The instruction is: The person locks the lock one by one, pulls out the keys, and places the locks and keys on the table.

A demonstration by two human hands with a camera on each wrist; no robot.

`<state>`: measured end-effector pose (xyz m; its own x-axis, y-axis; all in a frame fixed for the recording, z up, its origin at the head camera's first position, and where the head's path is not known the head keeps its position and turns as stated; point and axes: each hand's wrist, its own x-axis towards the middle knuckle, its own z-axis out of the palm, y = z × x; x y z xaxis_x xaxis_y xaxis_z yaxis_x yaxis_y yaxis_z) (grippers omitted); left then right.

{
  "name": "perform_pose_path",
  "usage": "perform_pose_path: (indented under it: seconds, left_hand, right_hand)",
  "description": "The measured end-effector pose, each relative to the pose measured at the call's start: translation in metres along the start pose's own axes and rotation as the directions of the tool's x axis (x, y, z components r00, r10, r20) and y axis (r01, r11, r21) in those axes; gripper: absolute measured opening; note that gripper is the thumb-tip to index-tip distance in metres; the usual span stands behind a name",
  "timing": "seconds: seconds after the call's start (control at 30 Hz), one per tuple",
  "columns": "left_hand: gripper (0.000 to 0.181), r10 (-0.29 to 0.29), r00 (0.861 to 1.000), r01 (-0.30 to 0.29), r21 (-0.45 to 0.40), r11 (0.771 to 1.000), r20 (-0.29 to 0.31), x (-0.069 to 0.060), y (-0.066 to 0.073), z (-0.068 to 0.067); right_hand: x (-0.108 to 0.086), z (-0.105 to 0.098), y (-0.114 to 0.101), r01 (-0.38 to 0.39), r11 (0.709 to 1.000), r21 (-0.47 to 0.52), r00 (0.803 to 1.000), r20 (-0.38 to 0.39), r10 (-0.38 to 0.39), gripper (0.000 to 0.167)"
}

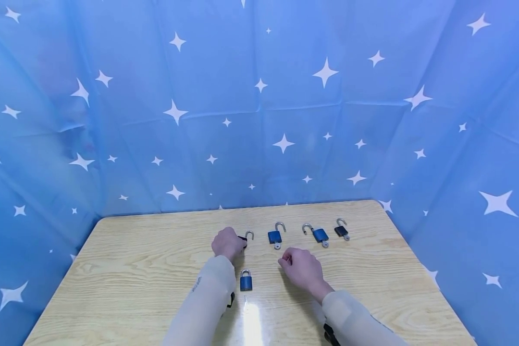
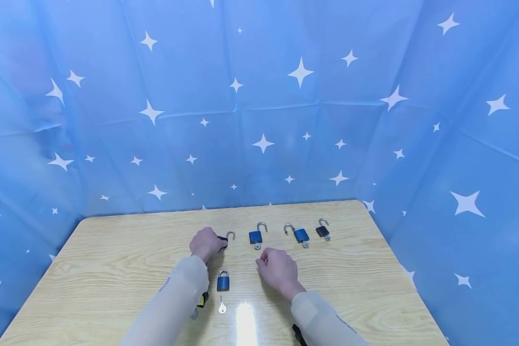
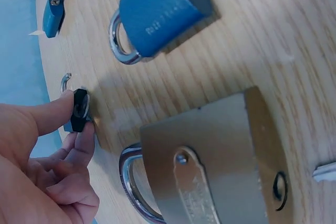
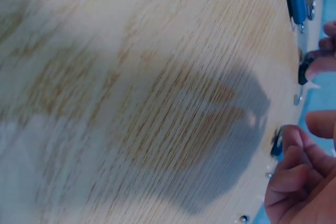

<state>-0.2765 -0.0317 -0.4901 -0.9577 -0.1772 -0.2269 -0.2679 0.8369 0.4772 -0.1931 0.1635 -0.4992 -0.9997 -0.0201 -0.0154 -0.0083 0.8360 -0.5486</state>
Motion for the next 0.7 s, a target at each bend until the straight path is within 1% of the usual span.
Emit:
perform_pose_path:
  seconds: [0.07, 0.17, 0.3, 0.4, 0.53, 0.63, 0.67, 0.7]
  left_hand:
    - [0.023, -0.010, 1.000, 0.010, -0.007, 1.000, 0.008, 0.000, -0.002, -0.001]
    - [0.027, -0.017, 1.000, 0.017, -0.023, 1.000, 0.015, 0.000, -0.006, -0.002]
    - [0.028, -0.015, 0.999, 0.017, -0.056, 0.998, 0.031, 0.000, -0.010, -0.002]
    - [0.028, 0.012, 0.999, -0.009, -0.087, 0.996, 0.037, 0.000, -0.013, -0.002]
    - [0.042, 0.059, 0.996, -0.050, -0.138, 0.989, 0.061, 0.000, -0.016, -0.003]
    - [0.050, 0.081, 0.992, -0.061, -0.198, 0.978, 0.094, -0.003, -0.017, -0.007]
    - [0.049, 0.087, 0.991, -0.063, -0.222, 0.973, 0.103, -0.004, -0.018, -0.008]
    - [0.045, 0.092, 0.989, -0.061, -0.253, 0.966, 0.114, -0.007, -0.018, -0.009]
  right_hand:
    - [-0.001, 0.000, -0.001, 0.006, 1.000, 0.007, 1.000, 0.001, -0.006, 0.015]
    - [-0.001, 0.000, -0.003, 0.011, 1.000, 0.009, 1.000, 0.003, -0.011, 0.015]
    - [-0.002, 0.001, -0.004, 0.020, 1.000, 0.007, 1.000, 0.004, -0.020, 0.015]
    - [-0.002, 0.000, -0.004, 0.017, 1.000, 0.005, 1.000, 0.008, -0.017, 0.014]
    - [-0.001, -0.001, -0.003, -0.002, 1.000, 0.014, 1.000, 0.022, 0.002, 0.013]
    - [0.000, -0.003, -0.003, -0.001, 1.000, 0.030, 1.000, 0.026, 0.000, 0.012]
    - [0.000, -0.003, -0.004, 0.002, 0.999, 0.034, 1.000, 0.025, -0.002, 0.012]
    - [0.000, -0.004, -0.004, 0.004, 0.999, 0.038, 1.000, 0.024, -0.005, 0.012]
